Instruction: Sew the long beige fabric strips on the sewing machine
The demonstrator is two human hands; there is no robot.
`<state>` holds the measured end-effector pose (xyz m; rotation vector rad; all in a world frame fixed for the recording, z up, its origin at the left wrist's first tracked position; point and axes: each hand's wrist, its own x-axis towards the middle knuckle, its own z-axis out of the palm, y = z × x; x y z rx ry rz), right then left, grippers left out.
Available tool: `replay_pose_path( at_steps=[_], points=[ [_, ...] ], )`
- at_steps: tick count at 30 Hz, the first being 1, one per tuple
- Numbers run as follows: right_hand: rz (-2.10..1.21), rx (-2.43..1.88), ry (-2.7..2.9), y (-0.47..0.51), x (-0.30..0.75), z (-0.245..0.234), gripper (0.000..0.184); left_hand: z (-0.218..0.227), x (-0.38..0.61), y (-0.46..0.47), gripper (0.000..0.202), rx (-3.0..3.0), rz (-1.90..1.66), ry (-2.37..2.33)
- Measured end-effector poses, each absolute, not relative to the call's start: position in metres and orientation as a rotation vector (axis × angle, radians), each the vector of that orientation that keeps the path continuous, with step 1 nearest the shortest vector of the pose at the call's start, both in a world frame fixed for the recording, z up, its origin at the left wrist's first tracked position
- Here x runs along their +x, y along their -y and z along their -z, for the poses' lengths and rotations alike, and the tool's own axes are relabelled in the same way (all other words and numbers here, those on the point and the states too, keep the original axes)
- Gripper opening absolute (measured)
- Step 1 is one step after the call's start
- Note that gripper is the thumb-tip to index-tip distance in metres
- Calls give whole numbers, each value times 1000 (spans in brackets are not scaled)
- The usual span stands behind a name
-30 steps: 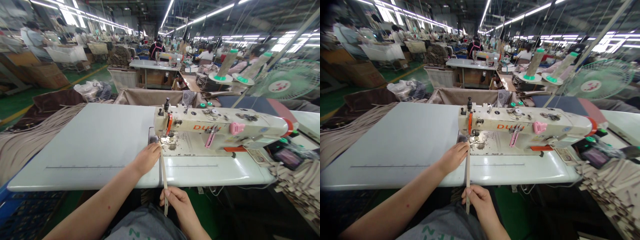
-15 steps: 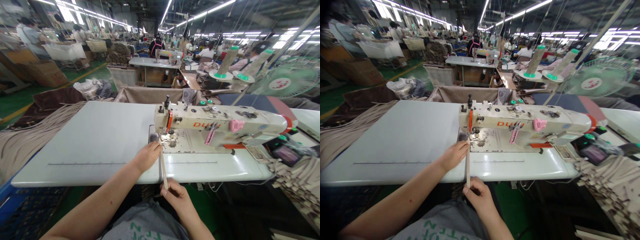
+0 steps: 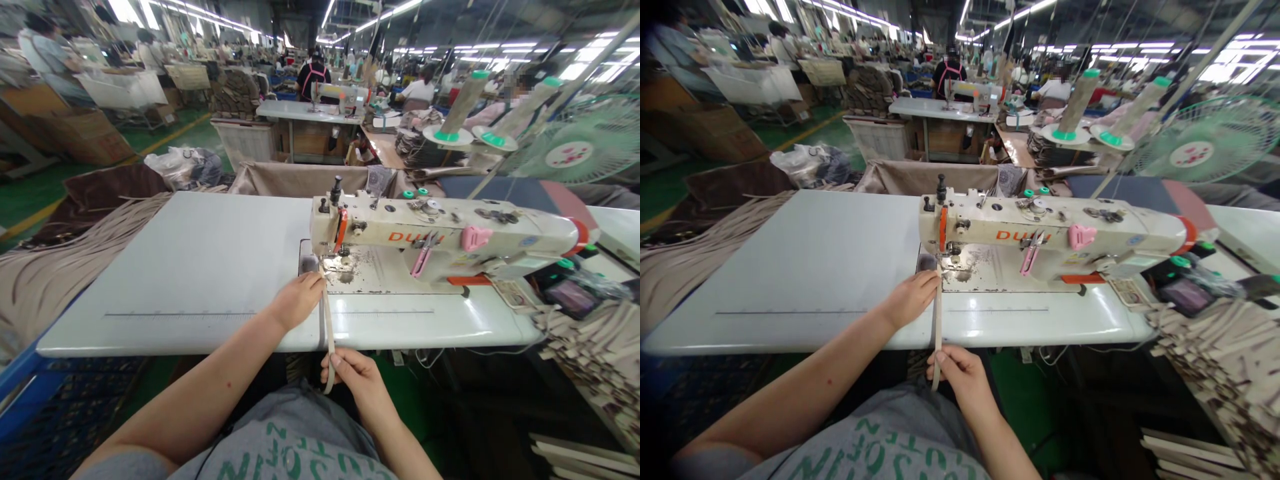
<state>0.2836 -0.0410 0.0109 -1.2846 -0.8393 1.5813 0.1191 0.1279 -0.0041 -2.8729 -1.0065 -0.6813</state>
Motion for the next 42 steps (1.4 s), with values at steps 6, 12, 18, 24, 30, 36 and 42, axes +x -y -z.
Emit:
replay_pose_path(
  at_steps=[6,12,18,24,30,36,42],
  points=[
    [-1559,-1287,843,41,283,-14,36,2,120,-127,16,-2894,725,1047],
    [-1573,-1282,885,40,285,-15,38,3,119,-128,13,-2870,736,1020],
    [-1557,-1288,913,39,286,-14,38,4,120,-127,15,-2847,736,988],
    [-1562,-1308,896,39,285,-13,41,8,120,-128,17,-2868,686,1044],
    [-1575,-1318,904,39,285,-15,42,9,123,-130,22,-2854,659,1084],
    [-1591,-1322,909,38,286,-10,44,10,124,-130,23,-2852,678,1111],
    [-1636,-1242,902,39,287,-12,41,6,122,-128,18,-2871,663,1095]
  ],
)
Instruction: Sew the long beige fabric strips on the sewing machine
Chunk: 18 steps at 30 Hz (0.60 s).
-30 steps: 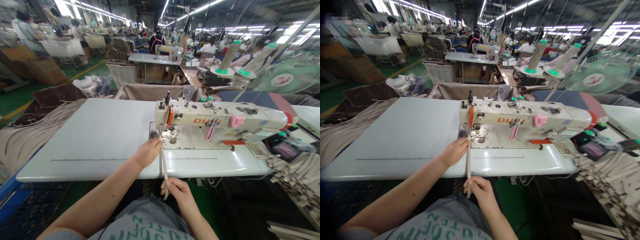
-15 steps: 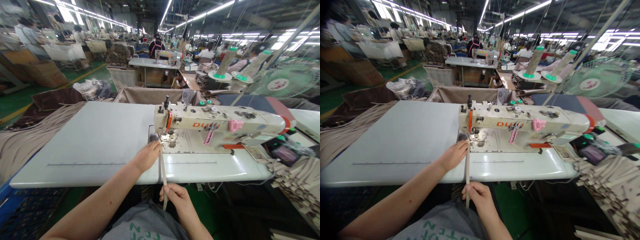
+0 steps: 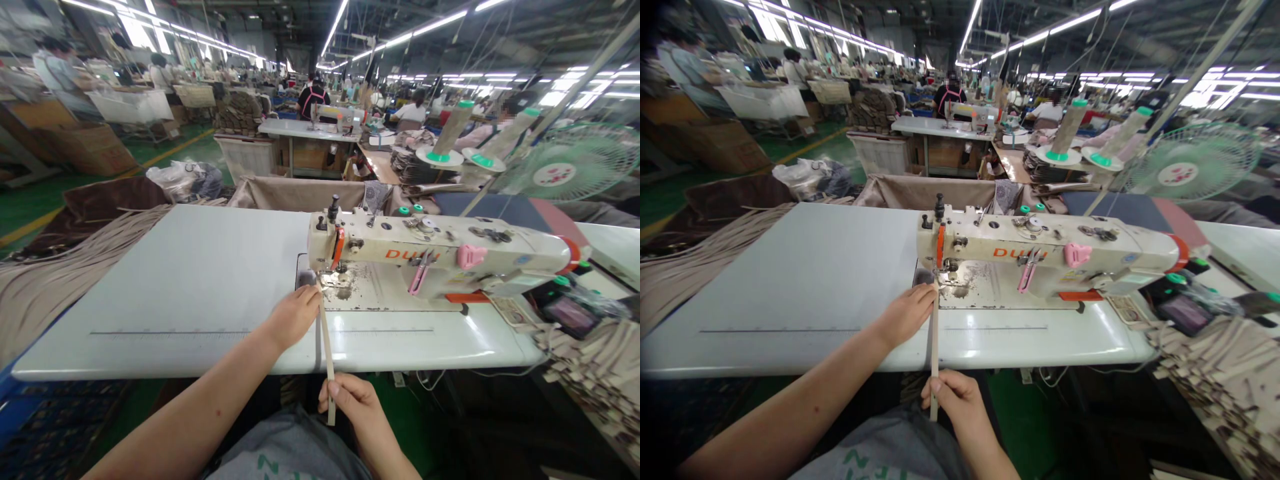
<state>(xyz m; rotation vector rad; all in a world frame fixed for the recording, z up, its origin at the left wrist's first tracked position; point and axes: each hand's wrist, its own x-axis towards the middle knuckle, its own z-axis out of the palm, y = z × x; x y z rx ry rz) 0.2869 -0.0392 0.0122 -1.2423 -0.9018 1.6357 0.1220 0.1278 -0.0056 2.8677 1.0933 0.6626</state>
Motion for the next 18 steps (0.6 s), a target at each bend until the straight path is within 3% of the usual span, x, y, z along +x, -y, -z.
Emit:
replay_pose_path(
  at_steps=[11,18],
  points=[
    [-1406,-1245,1202,35,285,-19,27,3,119,-126,16,2863,-682,-1048],
    [-1600,-1246,915,38,283,-17,35,5,119,-128,15,2880,-639,-1047]
  ],
)
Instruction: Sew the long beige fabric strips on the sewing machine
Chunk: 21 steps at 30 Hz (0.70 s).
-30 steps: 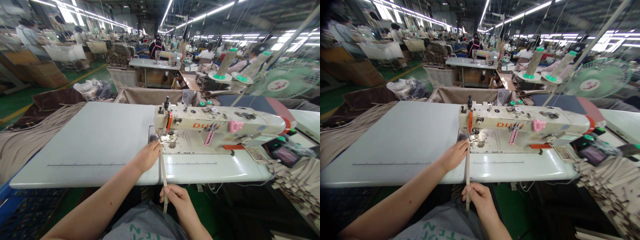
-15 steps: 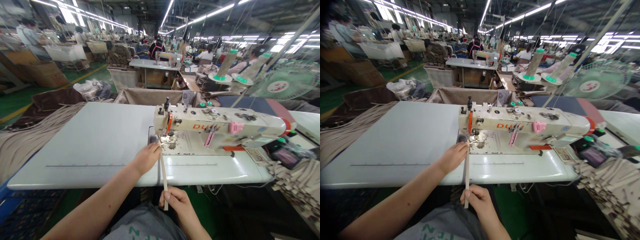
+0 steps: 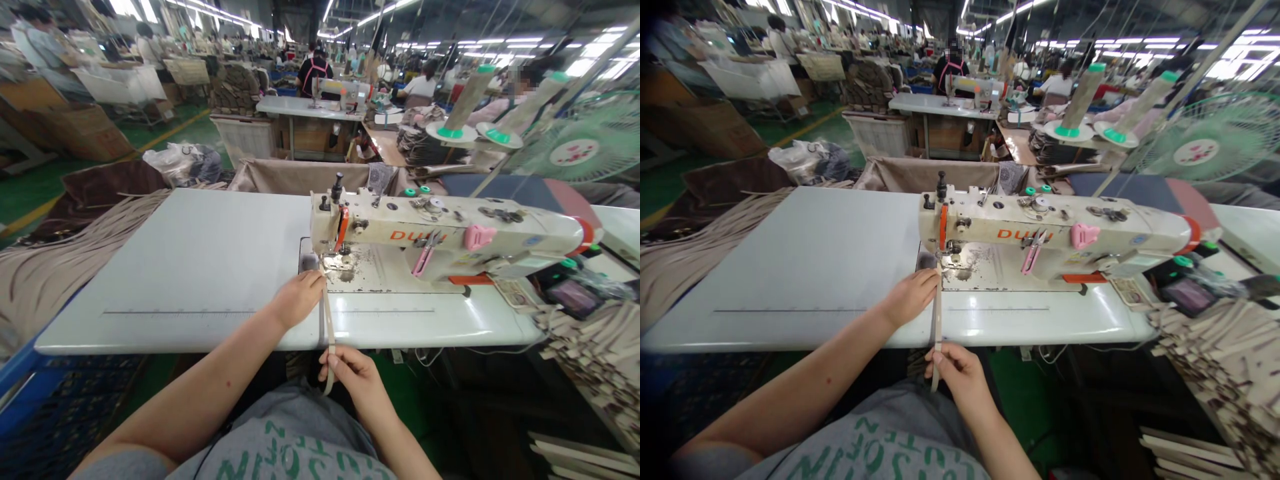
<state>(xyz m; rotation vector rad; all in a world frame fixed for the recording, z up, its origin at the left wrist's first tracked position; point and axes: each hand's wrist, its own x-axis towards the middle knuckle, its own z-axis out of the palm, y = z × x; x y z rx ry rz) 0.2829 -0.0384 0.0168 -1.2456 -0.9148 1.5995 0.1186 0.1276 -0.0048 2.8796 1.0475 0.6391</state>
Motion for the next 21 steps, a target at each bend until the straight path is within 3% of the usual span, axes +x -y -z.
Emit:
replay_pose_path(
  at_steps=[21],
  points=[
    [-1575,-1271,866,42,282,-16,37,3,119,-127,16,2864,-648,-1042]
  ],
)
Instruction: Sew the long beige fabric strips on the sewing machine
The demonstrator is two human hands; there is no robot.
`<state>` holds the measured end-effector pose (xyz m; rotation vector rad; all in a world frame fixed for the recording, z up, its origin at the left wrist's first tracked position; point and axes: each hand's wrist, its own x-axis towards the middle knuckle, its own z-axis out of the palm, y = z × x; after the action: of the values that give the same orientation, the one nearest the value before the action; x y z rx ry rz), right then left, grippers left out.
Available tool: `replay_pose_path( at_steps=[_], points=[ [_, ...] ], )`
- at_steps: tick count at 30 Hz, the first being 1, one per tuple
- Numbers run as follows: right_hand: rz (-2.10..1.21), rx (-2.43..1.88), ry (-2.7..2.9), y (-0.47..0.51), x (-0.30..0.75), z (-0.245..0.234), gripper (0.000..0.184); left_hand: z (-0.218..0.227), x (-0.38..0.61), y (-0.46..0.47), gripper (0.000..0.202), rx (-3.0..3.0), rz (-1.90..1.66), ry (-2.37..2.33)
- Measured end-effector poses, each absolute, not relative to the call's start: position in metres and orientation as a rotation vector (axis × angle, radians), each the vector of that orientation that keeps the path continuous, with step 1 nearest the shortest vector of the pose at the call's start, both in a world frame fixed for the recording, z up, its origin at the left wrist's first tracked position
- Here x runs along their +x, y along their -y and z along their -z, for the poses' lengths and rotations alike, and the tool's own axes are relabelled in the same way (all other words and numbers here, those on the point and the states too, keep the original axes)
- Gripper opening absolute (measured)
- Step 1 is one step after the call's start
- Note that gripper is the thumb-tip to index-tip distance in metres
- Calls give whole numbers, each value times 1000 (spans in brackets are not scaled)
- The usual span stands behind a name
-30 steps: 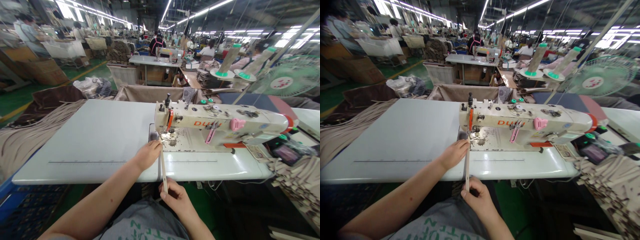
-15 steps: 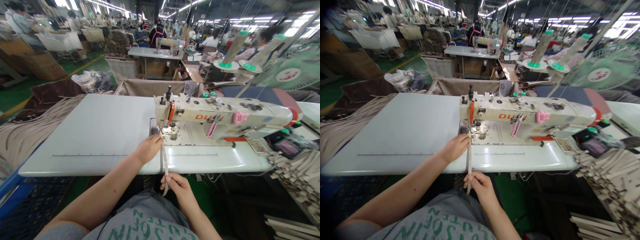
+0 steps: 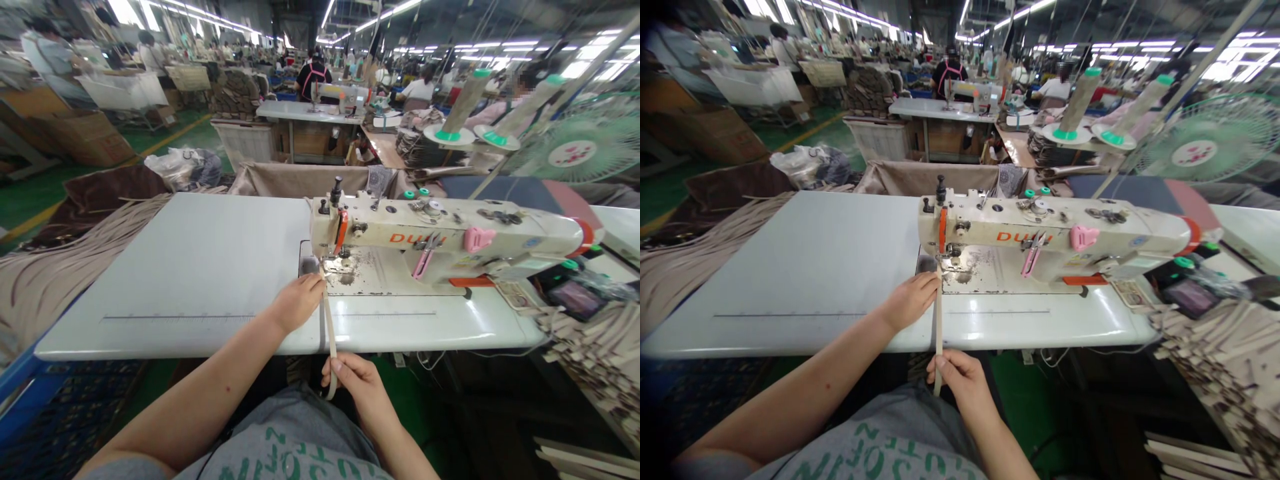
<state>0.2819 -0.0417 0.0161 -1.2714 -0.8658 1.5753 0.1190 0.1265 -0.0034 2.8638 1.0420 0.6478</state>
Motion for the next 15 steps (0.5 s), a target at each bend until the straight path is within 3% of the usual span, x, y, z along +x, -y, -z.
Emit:
replay_pose_path(
  at_steps=[15],
  points=[
    [-1575,-1276,882,39,284,-14,39,4,122,-128,16,2842,-698,-1055]
  ],
)
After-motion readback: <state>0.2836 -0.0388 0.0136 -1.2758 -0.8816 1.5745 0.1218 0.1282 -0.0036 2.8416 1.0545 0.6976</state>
